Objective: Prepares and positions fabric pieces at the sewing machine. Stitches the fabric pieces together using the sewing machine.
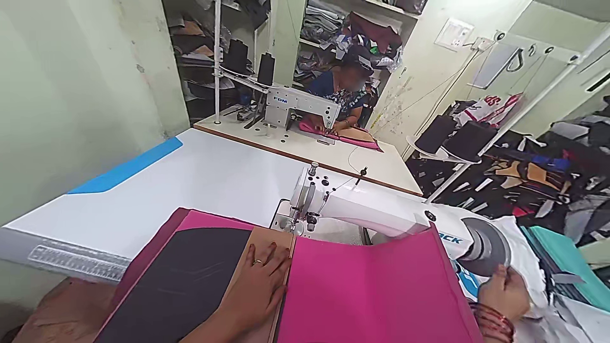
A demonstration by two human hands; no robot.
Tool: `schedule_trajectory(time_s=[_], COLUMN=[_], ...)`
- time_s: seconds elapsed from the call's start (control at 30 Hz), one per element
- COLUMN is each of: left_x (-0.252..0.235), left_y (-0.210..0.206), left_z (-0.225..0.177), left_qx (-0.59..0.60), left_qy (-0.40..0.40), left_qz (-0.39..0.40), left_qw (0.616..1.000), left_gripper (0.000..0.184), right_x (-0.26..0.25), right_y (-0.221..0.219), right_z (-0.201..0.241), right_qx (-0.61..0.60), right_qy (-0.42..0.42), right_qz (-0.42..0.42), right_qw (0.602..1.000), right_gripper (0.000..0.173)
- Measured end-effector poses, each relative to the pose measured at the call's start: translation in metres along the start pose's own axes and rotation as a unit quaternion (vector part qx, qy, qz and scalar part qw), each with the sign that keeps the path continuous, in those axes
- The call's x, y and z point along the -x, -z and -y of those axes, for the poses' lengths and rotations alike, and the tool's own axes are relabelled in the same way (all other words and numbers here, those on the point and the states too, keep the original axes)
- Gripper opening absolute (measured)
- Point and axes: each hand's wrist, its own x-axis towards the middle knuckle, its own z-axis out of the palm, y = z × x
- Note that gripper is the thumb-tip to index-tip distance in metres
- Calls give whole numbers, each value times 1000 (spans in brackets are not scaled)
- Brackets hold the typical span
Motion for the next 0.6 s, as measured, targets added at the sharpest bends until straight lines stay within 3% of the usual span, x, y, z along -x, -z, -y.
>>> schedule_trajectory(time_s=[0.13, 0.2, 0.23, 0.33, 0.43, 0.53, 0.6], left_x=[0, -1, -1, -1, -1, -4, -8], left_y=[0, 0, 0, 0, 1, 5, 13], left_z=[1, 2, 3, 4, 1, 1, 2], left_qx=[10, 15, 20, 20, 21, 37, 56], left_qy=[3, -4, -4, -7, -9, 5, 25], left_qz=[14, 0, -2, 1, -10, 8, 35], left_qw=[1000, 1000, 1000, 1000, 1000, 999, 998], left_gripper=[54, 53, 52, 50, 49, 47, 42], right_x=[37, 44, 49, 73, 124, 194, 230], right_y=[-1, 14, 24, 41, 16, -44, -75], right_z=[-18, 1, 16, 69, 123, 138, 133], right_qx=[-35, -168, -231, -298, -241, -141, -67], right_qy=[-43, -84, -65, 138, 337, 462, 490], right_qz=[42, 72, 88, 124, 154, 234, 311], right_qw=[998, 980, 967, 936, 897, 844, 812], right_gripper=[45, 52, 55, 53, 57, 33, 28])
